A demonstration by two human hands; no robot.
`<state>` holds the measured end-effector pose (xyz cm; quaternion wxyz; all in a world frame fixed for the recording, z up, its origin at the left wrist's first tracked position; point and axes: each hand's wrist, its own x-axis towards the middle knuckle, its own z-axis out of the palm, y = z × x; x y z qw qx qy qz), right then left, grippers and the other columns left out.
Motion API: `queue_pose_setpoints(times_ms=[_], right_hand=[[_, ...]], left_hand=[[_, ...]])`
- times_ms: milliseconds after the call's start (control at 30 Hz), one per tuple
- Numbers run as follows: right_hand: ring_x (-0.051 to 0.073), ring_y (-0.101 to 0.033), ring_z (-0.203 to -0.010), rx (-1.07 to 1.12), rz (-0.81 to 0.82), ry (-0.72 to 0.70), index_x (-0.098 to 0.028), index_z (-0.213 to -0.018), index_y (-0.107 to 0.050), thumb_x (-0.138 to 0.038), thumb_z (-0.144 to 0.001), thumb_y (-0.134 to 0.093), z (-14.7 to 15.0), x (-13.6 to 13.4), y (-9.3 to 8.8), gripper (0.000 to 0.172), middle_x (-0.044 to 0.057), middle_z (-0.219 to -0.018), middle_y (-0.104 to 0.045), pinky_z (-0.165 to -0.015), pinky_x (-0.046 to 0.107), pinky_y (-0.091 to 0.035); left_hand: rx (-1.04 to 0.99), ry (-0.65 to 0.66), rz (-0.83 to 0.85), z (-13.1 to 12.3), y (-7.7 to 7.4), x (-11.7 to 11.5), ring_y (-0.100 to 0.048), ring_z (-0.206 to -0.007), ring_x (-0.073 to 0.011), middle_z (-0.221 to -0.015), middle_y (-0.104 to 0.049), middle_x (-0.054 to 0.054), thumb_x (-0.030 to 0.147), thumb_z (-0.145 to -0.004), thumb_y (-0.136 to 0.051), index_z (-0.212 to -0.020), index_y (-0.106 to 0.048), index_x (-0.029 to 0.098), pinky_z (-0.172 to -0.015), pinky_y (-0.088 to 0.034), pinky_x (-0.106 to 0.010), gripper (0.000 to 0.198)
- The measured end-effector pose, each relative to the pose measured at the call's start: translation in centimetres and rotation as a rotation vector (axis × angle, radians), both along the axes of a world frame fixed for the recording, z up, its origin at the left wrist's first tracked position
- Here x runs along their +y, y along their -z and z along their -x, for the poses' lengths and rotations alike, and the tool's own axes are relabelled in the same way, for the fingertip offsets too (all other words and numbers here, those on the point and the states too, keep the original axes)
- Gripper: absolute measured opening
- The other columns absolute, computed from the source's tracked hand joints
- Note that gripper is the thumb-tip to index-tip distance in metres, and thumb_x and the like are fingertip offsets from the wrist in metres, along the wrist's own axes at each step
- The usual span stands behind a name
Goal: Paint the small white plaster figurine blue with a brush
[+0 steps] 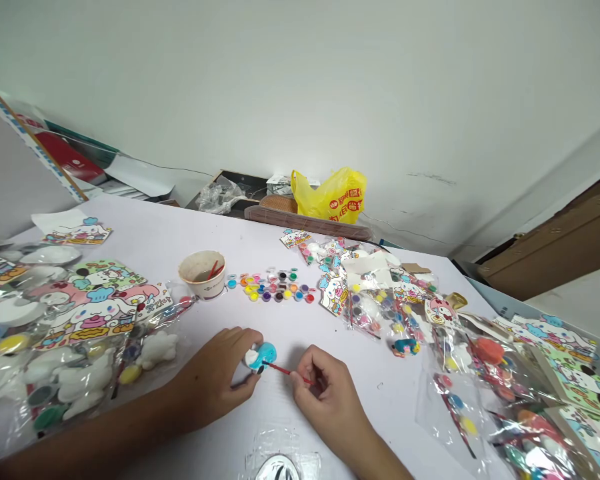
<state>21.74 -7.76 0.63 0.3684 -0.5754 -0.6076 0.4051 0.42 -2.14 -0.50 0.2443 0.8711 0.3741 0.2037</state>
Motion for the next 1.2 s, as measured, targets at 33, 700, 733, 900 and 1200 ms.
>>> queue_pose_setpoints(times_ms=[33, 700, 733, 900, 1200], right_hand=[[0.013, -0.036, -0.059, 0.009, 0.001, 0.001, -0.021, -0.069, -0.045, -0.027, -0.085, -0.056, 0.1, 0.0, 0.0, 0.02, -0.004, -0.063, -0.042, -0.054, 0.024, -0.03], [0.012, -0.036, -0.058, -0.008, -0.002, -0.004, -0.021, -0.068, -0.044, -0.024, -0.083, -0.058, -0.1, 0.0, 0.4, 0.021, -0.004, -0.063, -0.041, -0.053, 0.023, -0.03], [0.012, -0.036, -0.058, -0.014, -0.015, 0.011, -0.021, -0.068, -0.043, -0.024, -0.083, -0.058, -0.2, 0.0, 0.4, 0.021, -0.005, -0.062, -0.041, -0.053, 0.023, -0.03], [0.013, -0.036, -0.058, 0.0, -0.077, 0.103, -0.021, -0.069, -0.046, -0.033, -0.088, -0.056, -1.2, 0.3, 0.8, 0.024, -0.004, -0.061, -0.04, -0.053, 0.024, -0.029], [0.014, -0.035, -0.058, 0.052, -0.114, 0.189, -0.021, -0.068, -0.046, -0.047, -0.087, -0.055, -2.9, 1.9, 1.8, 0.034, -0.004, -0.061, -0.038, -0.055, 0.025, -0.029]], left_hand=[[-0.001, 0.0, -0.001, 0.0, 0.0, 0.0, -0.048, -0.082, -0.0214, -0.089, -0.055, -0.002, 0.011, -0.077, -0.053, -0.097, -0.046, 0.021, -0.073, -0.033, -0.034, 0.023], [-0.014, -0.001, -0.011, 0.1, 0.0, 0.0, -0.047, -0.083, -0.0217, -0.09, -0.055, -0.002, 0.012, -0.077, -0.053, -0.097, -0.047, 0.021, -0.074, -0.034, -0.035, 0.022], [-0.007, -0.009, -0.019, 0.1, 0.0, 0.0, -0.047, -0.084, -0.0221, -0.091, -0.055, -0.002, 0.012, -0.078, -0.052, -0.098, -0.048, 0.021, -0.075, -0.034, -0.036, 0.022], [0.074, -0.085, -0.051, -0.2, -0.1, -0.2, -0.047, -0.089, -0.0239, -0.096, -0.054, -0.004, 0.017, -0.078, -0.054, -0.096, -0.052, 0.022, -0.078, -0.035, -0.038, 0.019], [0.06, -0.222, 0.371, 6.4, -3.9, 0.3, -0.053, -0.092, -0.0239, -0.106, -0.055, -0.007, 0.042, -0.083, -0.055, -0.122, -0.046, 0.021, -0.08, -0.043, -0.035, 0.045]])
